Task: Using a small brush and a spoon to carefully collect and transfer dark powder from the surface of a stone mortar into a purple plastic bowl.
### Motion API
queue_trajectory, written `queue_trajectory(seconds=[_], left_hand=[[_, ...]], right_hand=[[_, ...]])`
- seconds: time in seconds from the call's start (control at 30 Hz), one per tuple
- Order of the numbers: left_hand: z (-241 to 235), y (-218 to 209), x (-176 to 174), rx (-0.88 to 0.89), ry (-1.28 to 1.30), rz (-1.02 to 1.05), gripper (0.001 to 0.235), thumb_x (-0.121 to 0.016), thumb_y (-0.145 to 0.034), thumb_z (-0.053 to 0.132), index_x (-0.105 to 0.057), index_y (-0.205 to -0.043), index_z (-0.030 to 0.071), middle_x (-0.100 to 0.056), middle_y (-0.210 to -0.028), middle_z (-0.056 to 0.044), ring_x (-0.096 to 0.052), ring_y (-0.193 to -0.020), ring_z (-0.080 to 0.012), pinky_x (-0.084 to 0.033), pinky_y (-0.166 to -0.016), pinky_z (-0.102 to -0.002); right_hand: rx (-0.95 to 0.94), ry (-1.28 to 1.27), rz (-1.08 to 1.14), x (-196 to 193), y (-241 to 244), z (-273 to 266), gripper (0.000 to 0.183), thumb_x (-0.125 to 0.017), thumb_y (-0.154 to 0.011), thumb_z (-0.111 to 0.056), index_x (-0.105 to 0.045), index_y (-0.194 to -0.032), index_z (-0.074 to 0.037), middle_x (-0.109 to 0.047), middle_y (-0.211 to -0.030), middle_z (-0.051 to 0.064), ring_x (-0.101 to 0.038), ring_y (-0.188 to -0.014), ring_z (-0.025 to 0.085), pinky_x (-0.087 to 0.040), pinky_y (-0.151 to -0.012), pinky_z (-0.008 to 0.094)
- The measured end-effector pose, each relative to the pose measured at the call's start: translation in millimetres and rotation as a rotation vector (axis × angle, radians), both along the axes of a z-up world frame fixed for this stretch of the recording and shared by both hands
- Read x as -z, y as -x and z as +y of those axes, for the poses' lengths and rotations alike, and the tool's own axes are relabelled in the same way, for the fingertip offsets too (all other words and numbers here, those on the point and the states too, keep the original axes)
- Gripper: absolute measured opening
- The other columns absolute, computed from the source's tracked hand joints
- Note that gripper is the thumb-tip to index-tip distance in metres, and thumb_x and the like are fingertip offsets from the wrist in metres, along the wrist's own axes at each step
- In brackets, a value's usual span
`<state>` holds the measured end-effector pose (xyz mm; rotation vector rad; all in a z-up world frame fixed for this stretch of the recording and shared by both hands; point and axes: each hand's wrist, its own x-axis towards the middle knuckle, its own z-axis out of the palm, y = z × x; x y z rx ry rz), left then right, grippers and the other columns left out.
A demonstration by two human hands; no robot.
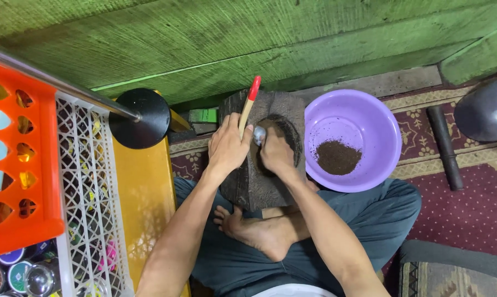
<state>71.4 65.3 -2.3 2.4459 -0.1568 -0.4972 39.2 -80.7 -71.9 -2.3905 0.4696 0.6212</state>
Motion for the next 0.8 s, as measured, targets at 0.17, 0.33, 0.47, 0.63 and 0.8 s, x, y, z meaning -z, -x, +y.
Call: queue_trajectory(seconds=[0.17, 0.33, 0.47, 0.63, 0.8], left_hand=[[-4, 0, 0, -0.004, -0.032, 0.017, 0.041, -0.041, -0.102, 0.04, -0.047, -0.131, 0.012, -0.058, -0.118, -0.016, -0.064, -0.11, -0.0462, -0.051, -0.09, -0.063], [-4, 2, -4, 0.003, -0.032, 0.019, 0.041, -0.041, -0.102, 0.04, -0.047, -0.132, 0.012, -0.057, -0.118, -0.016, -0.064, -0.111, -0.0461, -0.052, -0.089, -0.063], [-5, 3, -6, -0.014, -0.024, 0.021, 0.041, -0.041, -0.103, 0.04, -0.047, -0.132, 0.011, -0.058, -0.119, -0.016, -0.064, -0.111, -0.0454, -0.052, -0.089, -0.063], [-6, 2, -6, -0.019, -0.025, 0.016, 0.041, -0.041, -0.103, 0.039, -0.047, -0.132, 0.011, -0.058, -0.118, -0.016, -0.064, -0.11, -0.0453, -0.052, -0.088, -0.063], [-8, 2, -2, -0.025, -0.022, 0.025, 0.042, -0.039, -0.103, 0.038, -0.047, -0.132, 0.009, -0.058, -0.119, -0.016, -0.063, -0.112, -0.0458, -0.051, -0.089, -0.064]], right_hand=[[-0.154, 0.024, -0.074, -32, 37, 2, 0.034, -0.032, -0.107, -0.034, -0.051, -0.124, -0.012, -0.072, -0.099, 0.03, -0.07, -0.097, 0.054, -0.054, -0.086, 0.062], [-0.272, 0.049, -0.201, -30, 52, -13, 0.031, -0.035, -0.108, -0.036, -0.054, -0.115, -0.014, -0.074, -0.089, 0.026, -0.073, -0.086, 0.051, -0.055, -0.077, 0.06], [0.006, -0.006, -0.112, -24, 25, -22, 0.035, -0.037, -0.107, -0.032, -0.056, -0.125, -0.01, -0.072, -0.106, 0.03, -0.069, -0.101, 0.052, -0.054, -0.087, 0.062], [0.146, -0.065, -0.059, 10, -6, -29, 0.041, -0.038, -0.105, -0.03, -0.054, -0.133, -0.005, -0.07, -0.113, 0.033, -0.067, -0.108, 0.053, -0.052, -0.09, 0.064], [0.161, -0.085, -0.049, 13, -8, -19, 0.041, -0.036, -0.105, -0.029, -0.053, -0.133, -0.004, -0.07, -0.111, 0.033, -0.067, -0.107, 0.054, -0.052, -0.089, 0.065]])
